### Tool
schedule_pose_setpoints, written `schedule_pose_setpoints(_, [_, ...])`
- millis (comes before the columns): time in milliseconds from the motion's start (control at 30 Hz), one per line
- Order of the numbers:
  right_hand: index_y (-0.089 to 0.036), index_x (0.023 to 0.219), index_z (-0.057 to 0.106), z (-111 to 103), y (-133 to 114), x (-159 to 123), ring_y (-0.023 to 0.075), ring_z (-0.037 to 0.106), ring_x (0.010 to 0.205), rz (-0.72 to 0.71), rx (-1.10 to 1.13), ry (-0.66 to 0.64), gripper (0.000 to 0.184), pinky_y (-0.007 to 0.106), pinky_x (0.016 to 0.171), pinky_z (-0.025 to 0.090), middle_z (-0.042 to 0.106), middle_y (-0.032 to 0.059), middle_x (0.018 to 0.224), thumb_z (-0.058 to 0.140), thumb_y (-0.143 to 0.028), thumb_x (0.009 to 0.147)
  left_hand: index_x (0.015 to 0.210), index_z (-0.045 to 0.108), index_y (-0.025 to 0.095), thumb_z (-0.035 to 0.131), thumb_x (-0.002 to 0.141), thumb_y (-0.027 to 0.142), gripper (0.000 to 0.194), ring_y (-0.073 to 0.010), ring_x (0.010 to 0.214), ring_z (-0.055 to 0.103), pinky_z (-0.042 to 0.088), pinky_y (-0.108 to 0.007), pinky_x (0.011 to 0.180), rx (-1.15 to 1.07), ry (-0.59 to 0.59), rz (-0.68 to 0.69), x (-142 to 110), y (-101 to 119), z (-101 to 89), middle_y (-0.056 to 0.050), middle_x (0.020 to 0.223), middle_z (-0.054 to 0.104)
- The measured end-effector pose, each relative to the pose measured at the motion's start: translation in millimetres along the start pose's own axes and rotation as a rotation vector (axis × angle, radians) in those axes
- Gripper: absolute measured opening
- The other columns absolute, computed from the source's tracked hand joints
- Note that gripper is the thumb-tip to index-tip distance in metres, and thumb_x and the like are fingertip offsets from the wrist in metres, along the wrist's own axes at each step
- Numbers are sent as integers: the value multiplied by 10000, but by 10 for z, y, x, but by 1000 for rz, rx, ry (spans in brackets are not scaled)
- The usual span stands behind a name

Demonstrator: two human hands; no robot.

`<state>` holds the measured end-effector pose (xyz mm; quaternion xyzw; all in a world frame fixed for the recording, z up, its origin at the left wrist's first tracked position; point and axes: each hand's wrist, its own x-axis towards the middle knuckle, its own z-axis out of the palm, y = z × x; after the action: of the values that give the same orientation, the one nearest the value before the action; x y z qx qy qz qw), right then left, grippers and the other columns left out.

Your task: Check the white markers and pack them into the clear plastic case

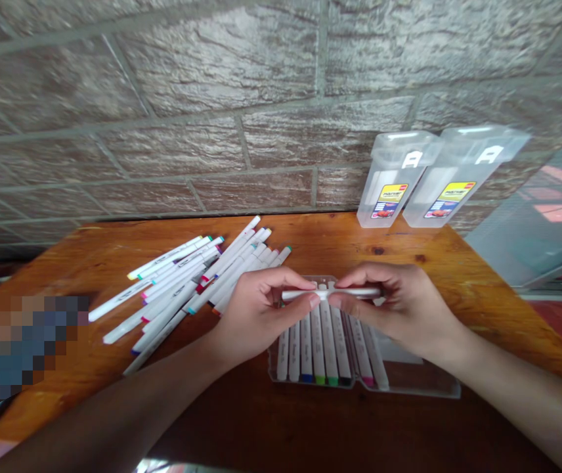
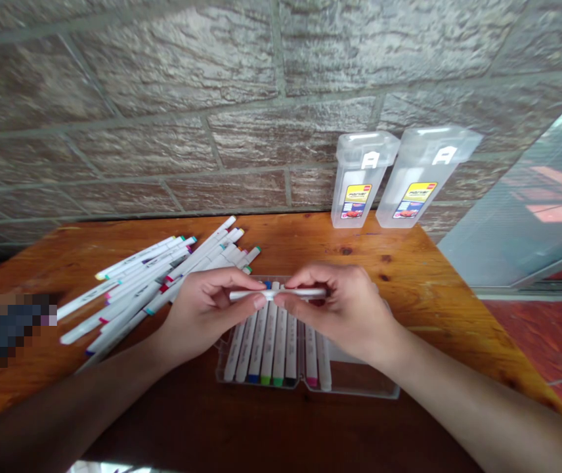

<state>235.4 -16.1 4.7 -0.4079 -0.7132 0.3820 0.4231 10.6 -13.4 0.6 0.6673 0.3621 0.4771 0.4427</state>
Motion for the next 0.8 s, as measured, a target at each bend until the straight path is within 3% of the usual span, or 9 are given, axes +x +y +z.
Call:
schedule_pose_setpoints(200, [-183, 806, 774, 14, -5, -30, 131, 607, 574, -64, -169, 11, 168, 235, 530, 453, 735, 8, 688, 844, -333, 835, 976, 807, 148, 746, 895, 184, 108, -130, 710, 709, 514, -196, 609, 36, -90, -9, -71, -34, 19, -56, 872, 815])
schedule_pose_setpoints(433, [-196, 790, 766, 19, 8, -42, 159, 660, 618, -50, -218, -1, 202, 257, 575, 486, 745, 12, 712, 849, -375, 830, 1036, 803, 141, 677, 938, 191, 167, -141, 734, 704, 486, -199, 578, 93, -156, -5, -102, 8, 16, -76, 914, 805])
schedule_pose_setpoints(800, [-215, 857, 800, 1, -4, -5, 175, 698, 706, 96, 60, -45, 177, 249, 649, 543, 795, 18, 804, 865, -376, 825, 988, 810, 167, 712, 937, 234, 130, -83, 550, 607, 436, -172, 489, -90, -106, -94, -27, 74, -17, -24, 771, 774])
